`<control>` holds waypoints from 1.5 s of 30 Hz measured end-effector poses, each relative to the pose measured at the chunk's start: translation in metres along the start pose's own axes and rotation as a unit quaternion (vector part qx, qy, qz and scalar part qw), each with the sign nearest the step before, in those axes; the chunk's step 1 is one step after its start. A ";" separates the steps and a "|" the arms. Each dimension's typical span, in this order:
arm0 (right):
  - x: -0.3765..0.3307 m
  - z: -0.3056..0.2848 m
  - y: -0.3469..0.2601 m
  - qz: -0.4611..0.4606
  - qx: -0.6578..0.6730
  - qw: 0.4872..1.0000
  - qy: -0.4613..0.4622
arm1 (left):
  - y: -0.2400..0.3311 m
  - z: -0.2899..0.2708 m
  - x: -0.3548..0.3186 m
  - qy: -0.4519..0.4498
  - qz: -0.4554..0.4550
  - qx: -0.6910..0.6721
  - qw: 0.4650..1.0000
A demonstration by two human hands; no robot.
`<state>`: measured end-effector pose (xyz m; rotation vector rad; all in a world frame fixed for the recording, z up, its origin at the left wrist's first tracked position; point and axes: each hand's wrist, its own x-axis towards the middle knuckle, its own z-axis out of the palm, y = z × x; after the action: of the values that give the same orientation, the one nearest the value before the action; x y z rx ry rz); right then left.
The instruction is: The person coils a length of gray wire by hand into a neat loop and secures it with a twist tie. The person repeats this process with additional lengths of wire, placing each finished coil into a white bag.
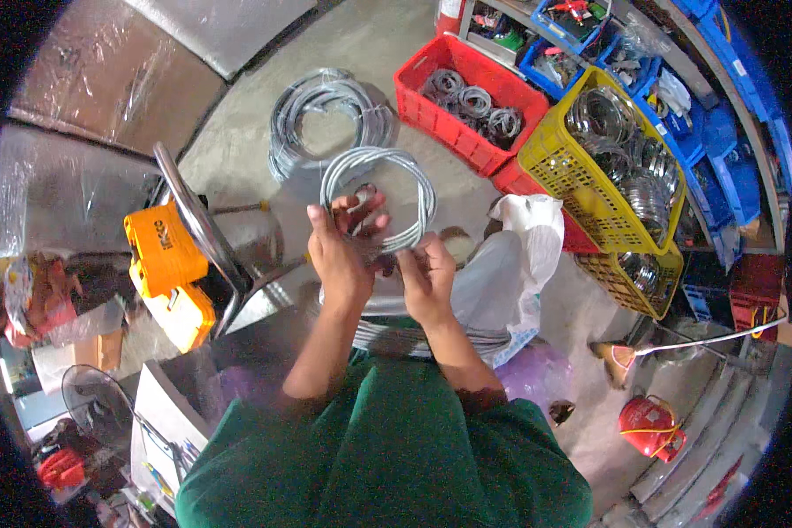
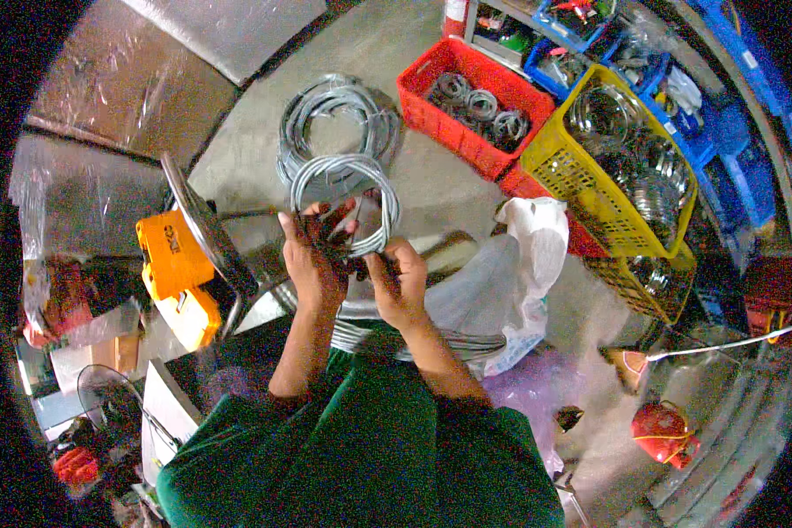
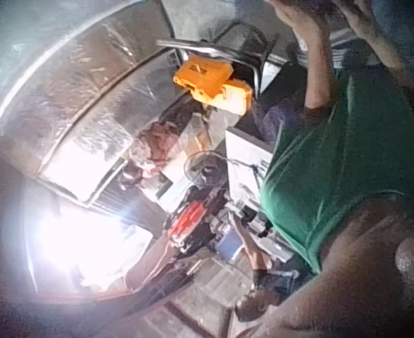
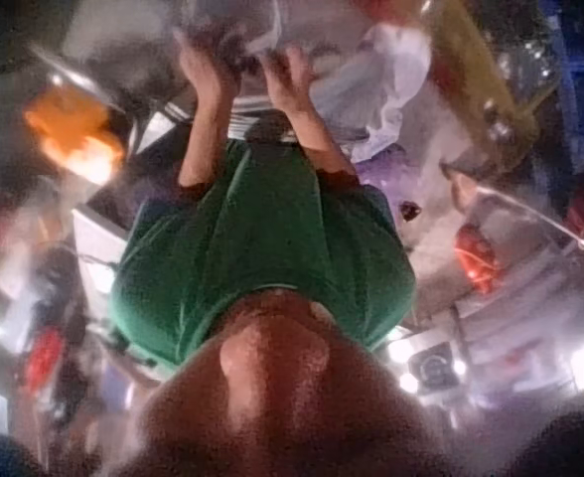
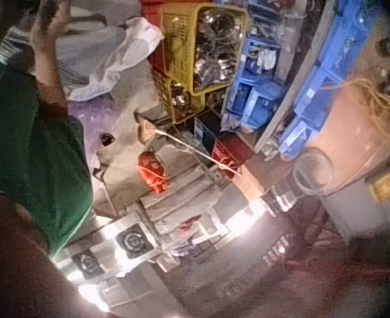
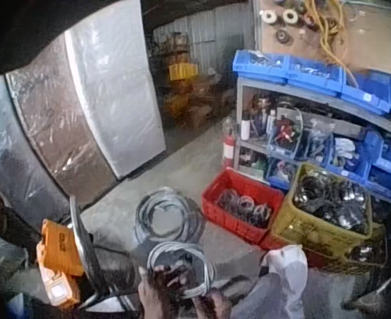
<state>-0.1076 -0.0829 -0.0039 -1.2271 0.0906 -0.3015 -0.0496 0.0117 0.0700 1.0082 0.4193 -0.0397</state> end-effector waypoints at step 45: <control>-0.062 -0.051 -0.076 0.223 -0.411 0.863 -0.192 | -0.060 -0.056 -0.050 -0.174 -0.269 0.053 0.946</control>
<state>-0.1924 -0.1357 0.0440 -2.0409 0.1622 0.4490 -0.1270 0.0178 0.0133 0.9430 0.3580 -0.7304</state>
